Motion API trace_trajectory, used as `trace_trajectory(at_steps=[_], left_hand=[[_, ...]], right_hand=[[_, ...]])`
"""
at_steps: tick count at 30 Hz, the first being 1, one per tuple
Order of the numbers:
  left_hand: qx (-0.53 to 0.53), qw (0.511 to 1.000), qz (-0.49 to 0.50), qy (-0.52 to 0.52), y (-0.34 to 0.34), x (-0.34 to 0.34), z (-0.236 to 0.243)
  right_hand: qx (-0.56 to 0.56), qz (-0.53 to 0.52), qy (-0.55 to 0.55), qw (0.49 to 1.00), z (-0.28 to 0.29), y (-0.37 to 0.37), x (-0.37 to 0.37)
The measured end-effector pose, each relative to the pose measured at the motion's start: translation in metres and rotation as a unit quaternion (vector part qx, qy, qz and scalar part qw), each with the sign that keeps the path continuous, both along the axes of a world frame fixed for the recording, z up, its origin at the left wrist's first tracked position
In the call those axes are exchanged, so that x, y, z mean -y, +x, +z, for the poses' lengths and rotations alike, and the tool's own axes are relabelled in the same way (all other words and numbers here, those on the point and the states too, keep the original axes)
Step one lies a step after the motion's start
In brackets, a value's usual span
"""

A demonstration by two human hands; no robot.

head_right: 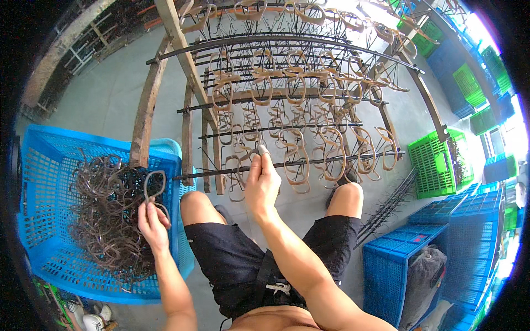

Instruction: The person sits on the floor and repeatedly picks up pairs of eyeglasses from a blue basket. They hang each pair onto a multi-tiered metal rack, arranging them one by one.

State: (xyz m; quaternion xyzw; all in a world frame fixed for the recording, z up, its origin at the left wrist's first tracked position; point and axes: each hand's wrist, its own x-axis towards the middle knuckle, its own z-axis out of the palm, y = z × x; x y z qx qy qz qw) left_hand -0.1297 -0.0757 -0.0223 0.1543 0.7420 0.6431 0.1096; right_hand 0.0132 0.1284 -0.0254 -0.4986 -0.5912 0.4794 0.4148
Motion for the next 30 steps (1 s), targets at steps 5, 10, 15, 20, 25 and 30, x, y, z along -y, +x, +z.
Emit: trace_trajectory(at_steps=[5,10,15,20,25,30], left_hand=[[0.007,0.996,-0.002,0.083,0.055,-0.020,0.006],[-0.038,0.993,-0.080,0.084,0.100,-0.036,0.006],[-0.291,0.952,-0.096,-0.006,0.095,-0.064,0.026],[-0.159,0.938,-0.308,0.017,0.041,-0.039,0.040],[-0.123,0.949,-0.240,0.164,0.014,-0.055,0.028],[-0.036,0.987,-0.156,0.004,0.010,-0.082,0.002]], right_hand=[[-0.051,0.068,-0.041,0.996,0.007,0.026,-0.003],[0.148,0.134,0.297,0.934,0.045,0.041,0.056],[-0.066,0.212,0.099,0.970,0.020,0.021,0.078],[0.043,0.318,0.344,0.883,0.065,0.031,0.029],[0.006,0.408,0.104,0.907,0.039,0.027,0.020],[-0.198,0.049,-0.062,0.977,-0.003,-0.030,0.053]])
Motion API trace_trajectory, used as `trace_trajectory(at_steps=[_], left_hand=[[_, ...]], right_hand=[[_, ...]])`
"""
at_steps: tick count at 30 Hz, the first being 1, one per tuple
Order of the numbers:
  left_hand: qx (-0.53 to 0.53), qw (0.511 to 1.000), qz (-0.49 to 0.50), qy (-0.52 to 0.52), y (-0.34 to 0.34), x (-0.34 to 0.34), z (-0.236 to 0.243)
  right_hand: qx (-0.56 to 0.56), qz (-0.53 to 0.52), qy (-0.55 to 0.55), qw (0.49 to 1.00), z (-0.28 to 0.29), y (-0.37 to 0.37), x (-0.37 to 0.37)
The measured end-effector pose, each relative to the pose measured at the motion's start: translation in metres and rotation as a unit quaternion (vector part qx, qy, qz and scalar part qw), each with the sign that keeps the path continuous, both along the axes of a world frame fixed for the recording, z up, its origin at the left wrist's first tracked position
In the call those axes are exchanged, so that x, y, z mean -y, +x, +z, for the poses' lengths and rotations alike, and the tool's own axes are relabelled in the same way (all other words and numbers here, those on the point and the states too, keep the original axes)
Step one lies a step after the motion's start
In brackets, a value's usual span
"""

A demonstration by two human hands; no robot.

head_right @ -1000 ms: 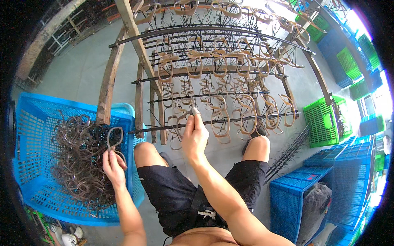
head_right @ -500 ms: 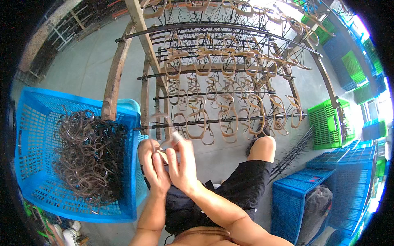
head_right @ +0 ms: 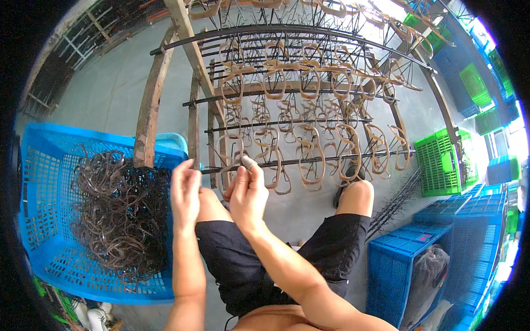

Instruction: The person sits on the floor and repeatedly picks up pairs of eyeglasses from a blue basket. They hang each pair onto a multi-tiered metal rack, arranging them one by one.

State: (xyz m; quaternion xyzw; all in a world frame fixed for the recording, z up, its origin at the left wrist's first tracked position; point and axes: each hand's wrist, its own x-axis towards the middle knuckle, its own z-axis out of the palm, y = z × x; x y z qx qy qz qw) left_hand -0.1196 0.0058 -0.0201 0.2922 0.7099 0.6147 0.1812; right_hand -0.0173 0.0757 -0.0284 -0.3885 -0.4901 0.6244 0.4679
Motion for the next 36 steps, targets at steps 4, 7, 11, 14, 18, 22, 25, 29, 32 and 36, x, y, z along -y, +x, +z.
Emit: trace_trajectory(at_steps=[4,7,11,14,18,22,25,29,32,36], left_hand=[[0.123,0.992,-0.027,0.017,0.010,-0.016,-0.007],[0.117,0.993,-0.027,0.019,0.011,-0.019,-0.008],[0.148,0.988,-0.033,0.042,0.011,-0.020,-0.010],[0.169,0.983,-0.032,0.060,0.011,-0.018,-0.014],[0.217,0.972,-0.031,0.079,0.006,-0.013,-0.014],[0.309,0.947,-0.017,0.091,-0.003,-0.012,-0.016],[0.369,0.923,-0.009,0.107,-0.006,-0.009,-0.018],[0.389,0.916,0.005,0.098,0.000,-0.018,-0.009],[0.396,0.915,-0.016,0.077,-0.001,-0.020,-0.009],[0.360,0.930,-0.059,0.050,-0.002,-0.029,-0.020]], right_hand=[[0.008,-0.060,-0.014,0.998,-0.007,-0.027,0.003],[0.002,-0.061,-0.039,0.997,-0.009,-0.030,-0.002],[-0.005,-0.054,-0.065,0.996,-0.008,-0.031,-0.005],[0.026,-0.071,-0.023,0.997,-0.014,-0.035,-0.004],[0.069,-0.001,-0.004,0.998,0.000,-0.039,0.010],[0.157,0.002,0.153,0.976,-0.013,-0.046,0.008],[0.190,0.021,0.151,0.970,0.000,-0.042,0.010],[0.216,0.017,0.172,0.961,0.004,-0.035,0.001],[0.201,0.033,0.126,0.971,0.008,-0.030,-0.002],[0.162,0.139,0.082,0.974,0.018,0.007,-0.006]])
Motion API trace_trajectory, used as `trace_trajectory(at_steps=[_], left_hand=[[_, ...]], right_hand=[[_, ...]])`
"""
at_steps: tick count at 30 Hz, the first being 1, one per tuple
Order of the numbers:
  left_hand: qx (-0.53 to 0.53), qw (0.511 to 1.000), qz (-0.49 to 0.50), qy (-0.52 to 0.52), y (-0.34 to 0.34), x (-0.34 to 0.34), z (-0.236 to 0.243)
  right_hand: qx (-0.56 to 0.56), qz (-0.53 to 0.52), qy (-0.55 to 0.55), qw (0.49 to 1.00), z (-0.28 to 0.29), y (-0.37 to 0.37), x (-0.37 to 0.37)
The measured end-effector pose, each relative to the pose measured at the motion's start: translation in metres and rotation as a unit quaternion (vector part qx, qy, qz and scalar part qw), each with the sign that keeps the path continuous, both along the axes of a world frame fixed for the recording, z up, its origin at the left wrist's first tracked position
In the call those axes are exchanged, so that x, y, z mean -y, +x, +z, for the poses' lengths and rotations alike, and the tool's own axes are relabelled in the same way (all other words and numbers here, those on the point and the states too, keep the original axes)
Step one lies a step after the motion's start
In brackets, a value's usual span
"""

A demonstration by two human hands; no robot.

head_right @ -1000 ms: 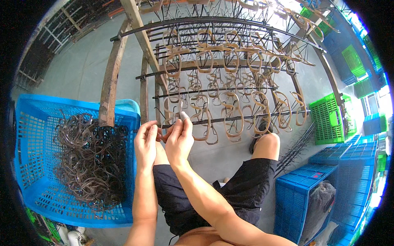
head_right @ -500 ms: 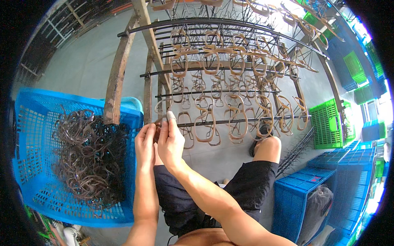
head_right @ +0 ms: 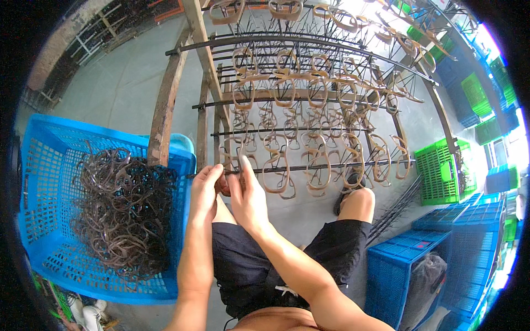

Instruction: The person sits on the floor and repeatedly picks up pairs of eyeglasses from a blue basket. They hang each pair onto a multi-tiered metal rack, arranging them one by one.

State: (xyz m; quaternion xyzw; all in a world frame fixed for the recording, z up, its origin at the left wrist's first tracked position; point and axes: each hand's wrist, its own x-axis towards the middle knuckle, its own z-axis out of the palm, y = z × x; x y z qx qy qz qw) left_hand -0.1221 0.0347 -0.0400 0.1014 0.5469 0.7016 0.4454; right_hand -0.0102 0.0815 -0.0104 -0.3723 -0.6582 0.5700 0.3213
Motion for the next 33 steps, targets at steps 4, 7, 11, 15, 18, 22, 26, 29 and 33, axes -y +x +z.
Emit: trace_trajectory(at_steps=[4,7,11,15,18,22,26,29,33], left_hand=[[-0.295,0.952,0.009,-0.084,-0.018,0.007,0.004],[-0.708,0.682,-0.009,-0.183,-0.027,0.025,0.003],[-0.751,0.613,-0.079,-0.234,-0.020,0.023,-0.006],[-0.780,0.566,-0.084,-0.254,-0.024,0.015,-0.011],[-0.780,0.544,-0.109,-0.291,-0.032,0.012,-0.018],[-0.840,0.470,-0.053,-0.266,-0.023,0.040,0.012],[-0.891,0.411,0.050,-0.189,0.040,0.070,0.151],[-0.925,0.326,0.140,-0.134,0.037,0.079,0.248],[-0.916,0.341,0.191,-0.094,0.005,0.057,0.362]], right_hand=[[0.090,0.291,0.025,0.952,0.018,0.121,-0.030],[0.308,0.300,-0.170,0.887,0.036,0.261,-0.106],[0.352,-0.235,0.108,0.899,-0.002,0.383,-0.231],[0.538,-0.131,0.465,0.691,-0.036,0.370,-0.290],[0.535,-0.093,0.478,0.690,-0.073,0.372,-0.330],[0.483,-0.121,0.455,0.738,-0.049,0.363,-0.321],[0.188,-0.279,0.418,0.844,0.002,0.440,-0.327],[0.201,-0.349,0.516,0.756,0.032,0.508,-0.347],[0.475,-0.363,0.678,0.427,0.119,0.539,-0.373]])
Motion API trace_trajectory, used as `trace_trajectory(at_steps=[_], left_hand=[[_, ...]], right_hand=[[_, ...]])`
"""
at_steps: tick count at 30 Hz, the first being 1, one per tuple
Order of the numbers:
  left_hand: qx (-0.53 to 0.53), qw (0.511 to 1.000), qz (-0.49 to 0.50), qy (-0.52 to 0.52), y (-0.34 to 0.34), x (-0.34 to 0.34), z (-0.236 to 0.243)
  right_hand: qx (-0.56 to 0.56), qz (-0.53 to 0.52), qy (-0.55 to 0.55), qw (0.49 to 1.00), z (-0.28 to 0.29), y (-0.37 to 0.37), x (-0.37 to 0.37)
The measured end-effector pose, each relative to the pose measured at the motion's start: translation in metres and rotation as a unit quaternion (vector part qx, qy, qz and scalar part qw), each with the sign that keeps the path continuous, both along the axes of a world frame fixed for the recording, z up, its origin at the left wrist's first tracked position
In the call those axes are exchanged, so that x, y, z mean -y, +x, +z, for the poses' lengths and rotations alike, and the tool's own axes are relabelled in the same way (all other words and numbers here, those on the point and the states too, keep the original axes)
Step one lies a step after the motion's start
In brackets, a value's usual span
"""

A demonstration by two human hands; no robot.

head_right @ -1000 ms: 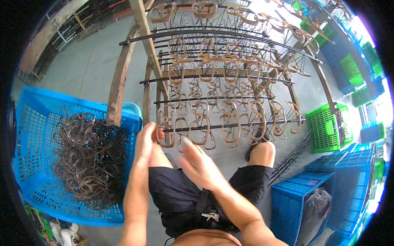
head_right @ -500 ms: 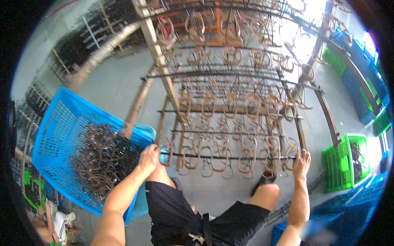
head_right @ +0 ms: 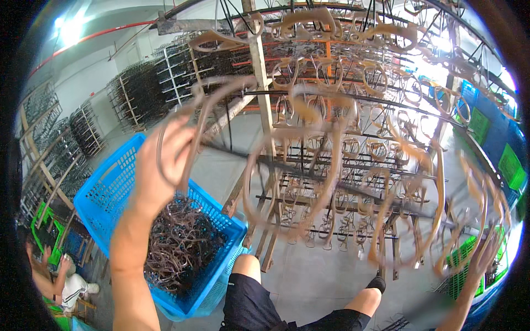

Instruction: The person sits on the floor and repeatedly picks up pairs of eyeglasses from a blue basket. They hang each pair onto a multi-tiered metal rack, arranging them one by one.

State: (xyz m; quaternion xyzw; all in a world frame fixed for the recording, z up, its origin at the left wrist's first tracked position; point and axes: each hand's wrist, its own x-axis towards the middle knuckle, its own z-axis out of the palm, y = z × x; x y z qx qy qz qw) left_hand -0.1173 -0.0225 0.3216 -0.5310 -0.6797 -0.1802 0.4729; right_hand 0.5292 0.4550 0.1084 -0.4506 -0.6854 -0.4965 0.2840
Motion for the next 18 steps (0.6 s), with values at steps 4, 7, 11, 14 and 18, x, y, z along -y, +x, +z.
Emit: trace_trajectory(at_steps=[4,7,11,14,18], left_hand=[[0.150,0.973,-0.044,-0.170,-0.065,-0.057,0.038],[0.174,0.944,-0.090,-0.264,-0.116,-0.072,0.037],[0.319,0.878,-0.101,-0.342,-0.106,-0.078,0.054],[0.415,0.861,-0.081,-0.281,-0.108,-0.090,0.042],[0.333,0.891,-0.103,-0.290,-0.125,-0.083,0.054]], right_hand=[[-0.027,0.022,0.021,0.999,0.115,-0.061,0.023],[-0.047,0.055,-0.033,0.997,0.157,-0.116,0.011],[-0.115,0.086,-0.215,0.966,0.200,-0.195,0.036],[-0.098,0.083,-0.192,0.973,0.217,-0.213,0.037],[-0.028,-0.006,-0.253,0.967,0.218,-0.224,0.014]])
